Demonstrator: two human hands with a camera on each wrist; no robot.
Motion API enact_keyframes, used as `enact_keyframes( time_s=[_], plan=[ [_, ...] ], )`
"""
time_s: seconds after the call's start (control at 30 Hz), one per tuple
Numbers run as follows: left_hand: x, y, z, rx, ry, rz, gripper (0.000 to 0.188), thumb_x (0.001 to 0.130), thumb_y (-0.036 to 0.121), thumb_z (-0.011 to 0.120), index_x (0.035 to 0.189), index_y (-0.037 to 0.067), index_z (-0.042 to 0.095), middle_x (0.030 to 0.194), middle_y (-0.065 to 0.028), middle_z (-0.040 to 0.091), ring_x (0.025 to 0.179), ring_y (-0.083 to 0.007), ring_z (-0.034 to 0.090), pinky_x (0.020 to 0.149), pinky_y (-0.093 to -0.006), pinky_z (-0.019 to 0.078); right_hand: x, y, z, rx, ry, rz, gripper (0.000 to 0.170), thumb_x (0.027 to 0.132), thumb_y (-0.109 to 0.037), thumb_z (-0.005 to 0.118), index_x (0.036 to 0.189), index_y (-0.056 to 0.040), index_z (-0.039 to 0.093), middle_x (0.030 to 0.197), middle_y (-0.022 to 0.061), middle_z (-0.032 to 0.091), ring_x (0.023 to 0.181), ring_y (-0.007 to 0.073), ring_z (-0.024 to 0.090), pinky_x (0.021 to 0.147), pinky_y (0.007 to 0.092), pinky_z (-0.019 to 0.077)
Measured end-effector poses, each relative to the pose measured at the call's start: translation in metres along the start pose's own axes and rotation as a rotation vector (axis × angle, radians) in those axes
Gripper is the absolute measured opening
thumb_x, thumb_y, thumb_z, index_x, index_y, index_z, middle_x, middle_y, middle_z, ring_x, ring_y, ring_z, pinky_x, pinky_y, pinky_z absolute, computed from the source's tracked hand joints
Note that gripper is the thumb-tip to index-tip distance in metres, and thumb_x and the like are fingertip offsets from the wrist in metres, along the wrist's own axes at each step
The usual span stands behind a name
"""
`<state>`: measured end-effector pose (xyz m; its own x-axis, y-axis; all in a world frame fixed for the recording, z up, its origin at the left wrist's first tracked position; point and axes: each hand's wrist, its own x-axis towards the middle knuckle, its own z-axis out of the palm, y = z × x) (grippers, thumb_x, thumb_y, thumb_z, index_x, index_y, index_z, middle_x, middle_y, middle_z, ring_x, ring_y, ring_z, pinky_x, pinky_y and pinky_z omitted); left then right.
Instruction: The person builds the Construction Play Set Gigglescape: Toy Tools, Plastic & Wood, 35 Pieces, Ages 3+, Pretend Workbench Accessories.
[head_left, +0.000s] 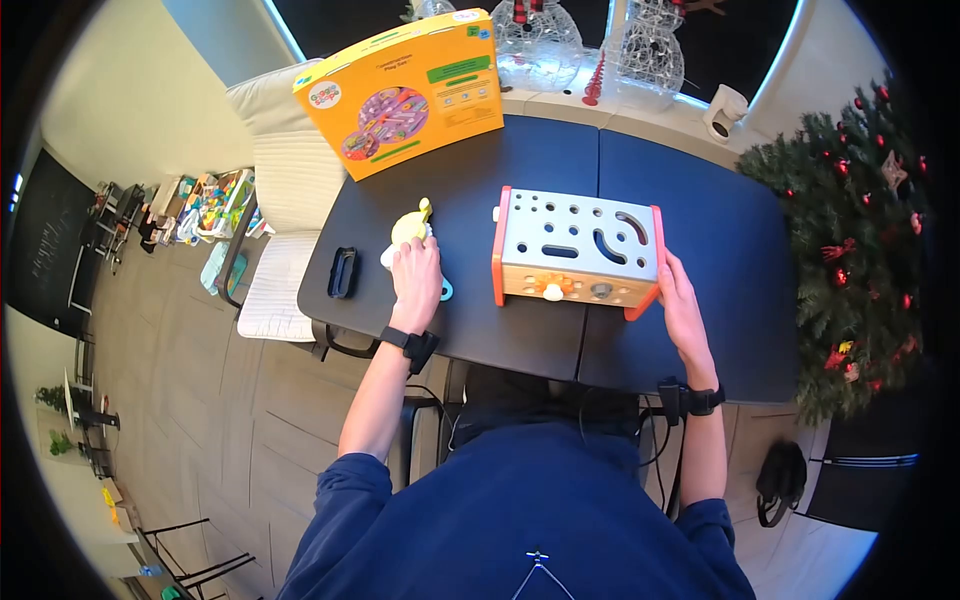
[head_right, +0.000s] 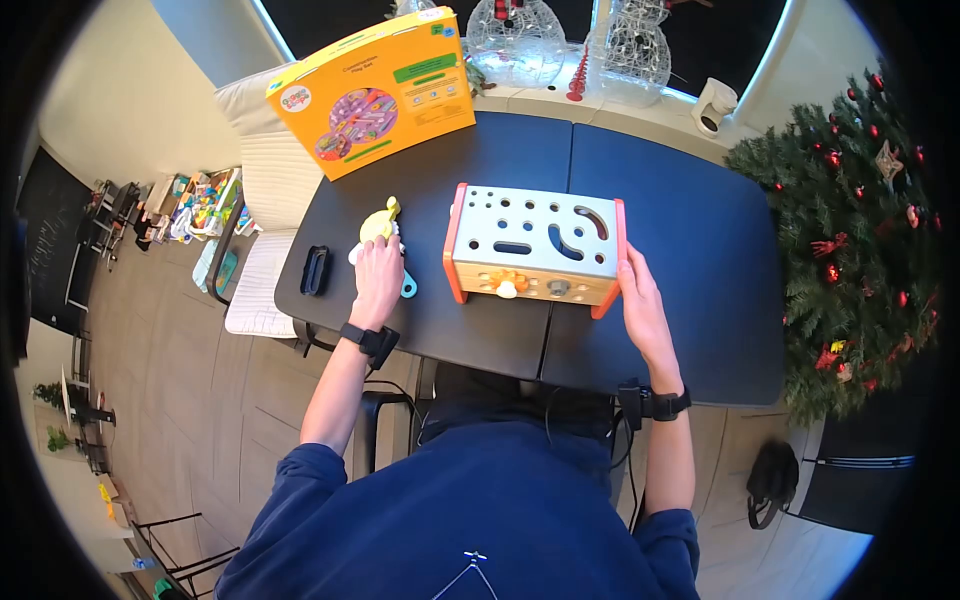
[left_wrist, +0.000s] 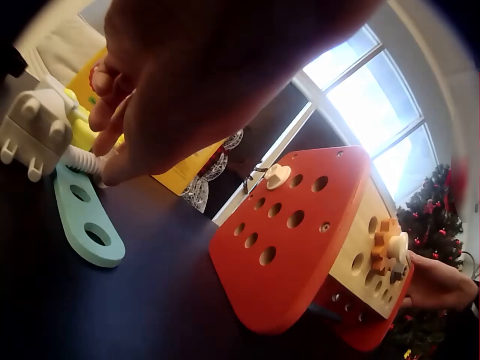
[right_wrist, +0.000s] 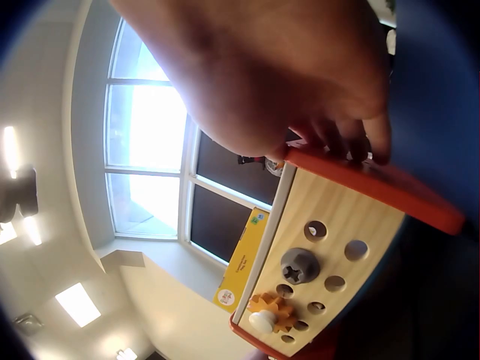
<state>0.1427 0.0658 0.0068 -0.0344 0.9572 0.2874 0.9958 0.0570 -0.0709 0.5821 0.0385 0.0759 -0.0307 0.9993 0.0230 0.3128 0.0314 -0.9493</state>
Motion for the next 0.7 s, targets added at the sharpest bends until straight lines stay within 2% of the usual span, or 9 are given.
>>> enact_keyframes(
  time_s=[0.03,0.33,0.43,0.53,0.67,0.7],
  plan=[
    [0.001,0.002,0.0,0.017,-0.013,-0.006,0.018,0.091,0.009,0.074,0.107,0.006,0.07,0.102,-0.0158,0.071,0.101,-0.0318,0.071,0.086,-0.044,0.0573,-0.001,-0.007,0.001,-0.006,-0.006,0.008,0.053,0.12,-0.037,0.043,0.159,-0.0007,0.049,0.15,0.0215,0.062,0.143,0.0302,0.057,0.119,0.04,0.0428],
    [0.007,0.011,-0.003,0.097,-0.05,-0.001,0.028,0.087,0.007,0.078,0.113,0.007,0.067,0.11,-0.0124,0.068,0.104,-0.0293,0.07,0.088,-0.042,0.0567,0.002,-0.004,-0.002,0.024,-0.022,0.049,0.055,0.119,-0.039,0.045,0.16,-0.0024,0.048,0.15,0.0207,0.062,0.143,0.0295,0.057,0.119,0.04,0.0428],
    [0.009,0.007,0.007,0.124,0.005,0.035,0.015,0.095,0.012,0.071,0.107,0.003,0.067,0.104,-0.0154,0.068,0.099,-0.0315,0.071,0.085,-0.0444,0.0579,0.002,-0.012,-0.003,0.026,-0.034,0.08,0.054,0.119,-0.038,0.046,0.16,-0.0027,0.048,0.15,0.0201,0.062,0.143,0.0295,0.058,0.119,0.0401,0.0433],
    [0.012,0.007,0.003,0.076,0.01,0.055,0.015,0.095,0.012,0.072,0.107,0.002,0.067,0.105,-0.0148,0.068,0.101,-0.0316,0.071,0.086,-0.0441,0.0577,0.001,-0.016,-0.004,0.022,-0.033,0.091,0.053,0.118,-0.037,0.047,0.16,-0.0035,0.048,0.15,0.0198,0.062,0.141,0.0291,0.059,0.118,0.04,0.0446],
    [0.019,0.016,-0.035,-0.299,0.097,-0.001,0.018,0.096,0.012,0.074,0.111,0.002,0.069,0.097,-0.0146,0.074,0.092,-0.035,0.075,0.081,-0.0499,0.0589,0.003,-0.011,-0.009,-0.072,-0.028,0.017,0.052,0.118,-0.036,0.049,0.158,-0.0034,0.05,0.147,0.0198,0.064,0.138,0.0278,0.061,0.114,0.0392,0.0478],
    [0.024,0.017,-0.044,-0.457,0.134,-0.023,0.023,0.099,0.013,0.075,0.119,0.003,0.069,0.098,-0.0159,0.078,0.091,-0.0296,0.078,0.079,-0.0441,0.0604,0.003,-0.016,-0.012,-0.125,-0.027,0.0,0.051,0.117,-0.035,0.05,0.156,-0.003,0.051,0.146,0.0195,0.065,0.136,0.0274,0.063,0.113,0.039,0.0487]
  ],
)
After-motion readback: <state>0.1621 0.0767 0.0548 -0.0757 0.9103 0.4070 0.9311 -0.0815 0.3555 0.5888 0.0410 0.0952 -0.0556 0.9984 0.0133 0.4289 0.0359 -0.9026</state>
